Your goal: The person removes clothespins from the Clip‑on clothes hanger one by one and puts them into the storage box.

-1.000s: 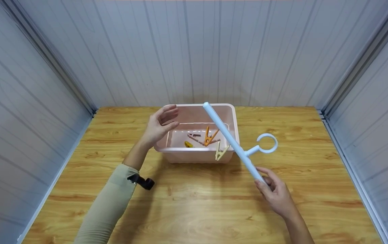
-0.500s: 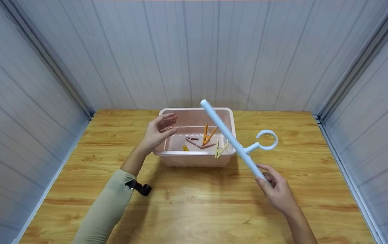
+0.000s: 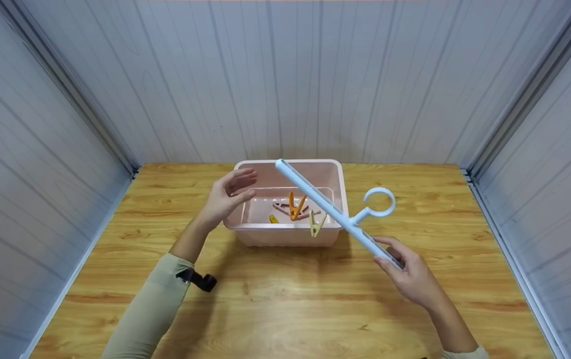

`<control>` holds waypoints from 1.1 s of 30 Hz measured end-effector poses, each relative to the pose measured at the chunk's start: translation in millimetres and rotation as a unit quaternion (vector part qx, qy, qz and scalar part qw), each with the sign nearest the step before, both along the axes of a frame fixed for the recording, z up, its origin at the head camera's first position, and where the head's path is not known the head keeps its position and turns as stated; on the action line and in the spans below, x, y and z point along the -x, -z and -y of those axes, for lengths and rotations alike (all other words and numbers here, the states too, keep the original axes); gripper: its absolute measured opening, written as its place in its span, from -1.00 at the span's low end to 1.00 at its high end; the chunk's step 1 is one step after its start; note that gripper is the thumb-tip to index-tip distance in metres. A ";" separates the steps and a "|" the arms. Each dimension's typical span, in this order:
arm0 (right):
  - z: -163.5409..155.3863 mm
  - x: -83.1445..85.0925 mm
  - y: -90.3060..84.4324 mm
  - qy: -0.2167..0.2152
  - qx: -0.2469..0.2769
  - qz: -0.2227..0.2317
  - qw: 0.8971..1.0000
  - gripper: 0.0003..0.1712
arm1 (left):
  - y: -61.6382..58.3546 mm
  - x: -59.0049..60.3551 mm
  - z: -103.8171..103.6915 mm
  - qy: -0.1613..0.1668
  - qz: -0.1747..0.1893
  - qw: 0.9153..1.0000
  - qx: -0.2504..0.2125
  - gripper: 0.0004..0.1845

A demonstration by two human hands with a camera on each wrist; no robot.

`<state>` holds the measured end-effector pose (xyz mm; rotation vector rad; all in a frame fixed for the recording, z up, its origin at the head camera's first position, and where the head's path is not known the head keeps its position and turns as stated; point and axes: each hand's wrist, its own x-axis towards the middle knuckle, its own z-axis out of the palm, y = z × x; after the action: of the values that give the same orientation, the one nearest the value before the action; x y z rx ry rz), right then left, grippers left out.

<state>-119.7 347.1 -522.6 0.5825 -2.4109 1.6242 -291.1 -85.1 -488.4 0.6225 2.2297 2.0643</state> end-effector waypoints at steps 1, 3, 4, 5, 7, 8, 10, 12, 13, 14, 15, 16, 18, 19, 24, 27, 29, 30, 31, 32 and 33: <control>0.1 1.0 -1.4 0.004 -0.009 -0.004 1.000 -0.53 | -0.3 -0.5 1.0 0.004 0.001 1.000 -0.001 -0.38; 0.0 3.0 -4.1 0.007 -0.020 -0.010 1.000 -0.53 | -0.4 -1.1 3.0 0.009 0.003 1.000 -0.004 -0.39; 0.0 3.8 -5.1 0.006 -0.022 -0.011 1.000 -0.53 | -0.4 -1.6 4.2 0.010 0.004 1.000 -0.005 -0.39; 0.2 4.6 -6.0 0.005 -0.024 -0.014 1.000 -0.52 | 0.0 -1.8 5.3 0.010 0.005 1.000 -0.007 -0.39; 1.0 5.6 -7.7 -0.001 -0.025 -0.017 1.000 -0.52 | 0.5 -2.4 7.2 0.012 0.010 1.000 -0.013 -0.39; 1.6 6.0 -8.4 -0.005 -0.027 -0.019 0.999 -0.51 | 0.5 -3.3 8.4 0.012 0.012 1.000 -0.016 -0.38; 3.1 6.8 -10.0 -0.012 -0.031 -0.023 0.999 -0.51 | 0.1 -5.6 10.5 0.015 0.015 1.000 -0.017 -0.38; 4.8 8.0 -12.3 -0.015 -0.039 -0.027 0.999 -0.51 | -0.6 -8.2 12.0 0.024 0.018 0.999 -0.018 -0.37; 5.6 8.8 -13.7 -0.015 -0.043 -0.027 0.999 -0.51 | -0.6 -9.4 12.9 0.027 0.018 0.999 -0.018 -0.36; 6.4 9.6 -15.3 -0.016 -0.050 -0.028 0.998 -0.51 | -0.8 -10.6 13.8 0.030 0.018 0.999 -0.018 -0.36; 7.0 10.2 -17.1 -0.015 -0.055 -0.026 0.998 -0.52 | -0.7 -11.6 14.2 0.032 0.017 0.999 -0.019 -0.37; 7.6 10.7 -18.9 -0.015 -0.062 -0.025 0.998 -0.52 | -0.9 -12.7 14.5 0.035 0.017 0.999 -0.020 -0.37; 9.1 11.3 -22.7 -0.016 -0.072 -0.017 0.997 -0.53 | -0.8 -14.6 15.0 0.039 0.014 0.999 -0.024 -0.37; 9.7 11.4 -24.4 -0.016 -0.078 -0.012 0.997 -0.54 | -0.8 -15.8 15.1 0.041 0.012 0.999 -0.026 -0.37; 13.7 10.6 -31.5 -0.019 -0.094 0.007 0.995 -0.55 | -1.2 -23.3 13.4 0.057 0.015 0.998 -0.027 -0.37; 17.1 11.7 -34.0 -0.022 -0.096 0.006 0.995 -0.55 | -0.9 -27.0 12.1 0.063 0.020 0.997 -0.028 -0.38; 19.8 13.3 -35.7 -0.024 -0.096 0.005 0.995 -0.55 | -1.7 -29.8 11.3 0.067 0.020 0.997 -0.029 -0.38; 21.1 14.3 -36.5 -0.027 -0.095 0.003 0.995 -0.54 | -2.3 -31.4 10.9 0.070 0.020 0.997 -0.030 -0.39; 22.3 15.5 -37.3 -0.030 -0.094 0.000 0.995 -0.54 | -2.8 -32.8 10.6 0.075 0.020 0.996 -0.033 -0.38; 23.5 16.7 -37.9 -0.034 -0.093 -0.001 0.995 -0.54 | -3.0 -34.3 10.3 0.082 0.019 0.996 -0.038 -0.38; 24.7 17.7 -38.7 -0.037 -0.094 -0.001 0.995 -0.53 | -3.3 -36.0 9.9 0.087 0.019 0.995 -0.042 -0.37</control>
<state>-137.4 322.4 -483.9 0.7101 -2.5868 1.4309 -255.2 -95.0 -485.1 0.7466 1.9987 2.0745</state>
